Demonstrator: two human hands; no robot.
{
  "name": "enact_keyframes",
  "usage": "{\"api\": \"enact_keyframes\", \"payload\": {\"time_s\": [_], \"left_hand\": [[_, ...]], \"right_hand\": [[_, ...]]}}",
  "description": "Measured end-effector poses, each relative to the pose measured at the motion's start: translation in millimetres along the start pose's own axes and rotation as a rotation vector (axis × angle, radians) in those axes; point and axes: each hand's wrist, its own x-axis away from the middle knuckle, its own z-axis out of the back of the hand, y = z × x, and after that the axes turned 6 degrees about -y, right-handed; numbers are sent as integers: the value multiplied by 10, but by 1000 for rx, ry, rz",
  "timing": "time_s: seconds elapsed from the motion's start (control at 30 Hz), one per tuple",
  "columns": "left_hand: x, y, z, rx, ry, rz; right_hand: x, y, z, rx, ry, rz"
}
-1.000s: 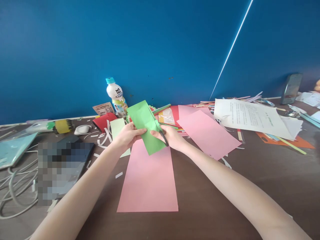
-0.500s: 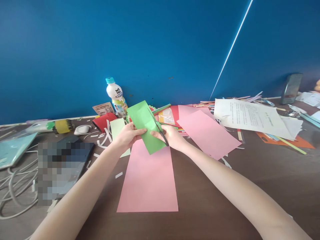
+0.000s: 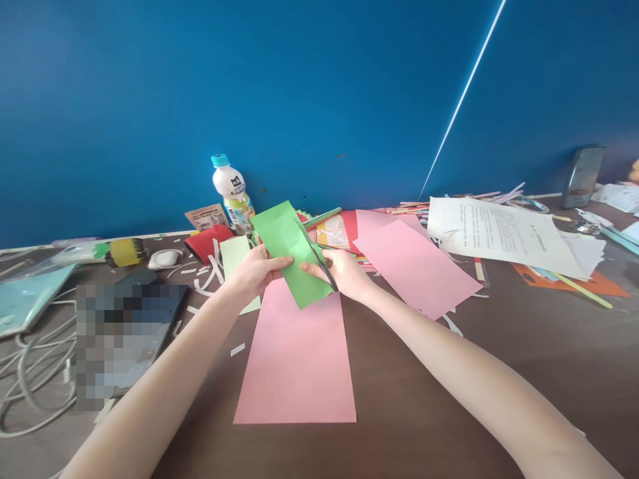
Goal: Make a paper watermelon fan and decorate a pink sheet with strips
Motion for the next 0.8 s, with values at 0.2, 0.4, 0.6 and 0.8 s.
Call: {"api": "enact_keyframes", "payload": {"time_s": [0.2,0.4,0.6,0.8], "left_hand": [[-10,-15,11,42,105,-26],[-20,-7,31,-4,170,-51],[-5,-13,34,-35,127,-76],[-3,-43,28,-44,70,-66]], "right_hand": [[3,-16,-19,-16,-4,-22],[3,-9,-35,10,-25,-9],[2,-8,-29,54,-38,34],[13,-48,-31,19,-49,6]]}}
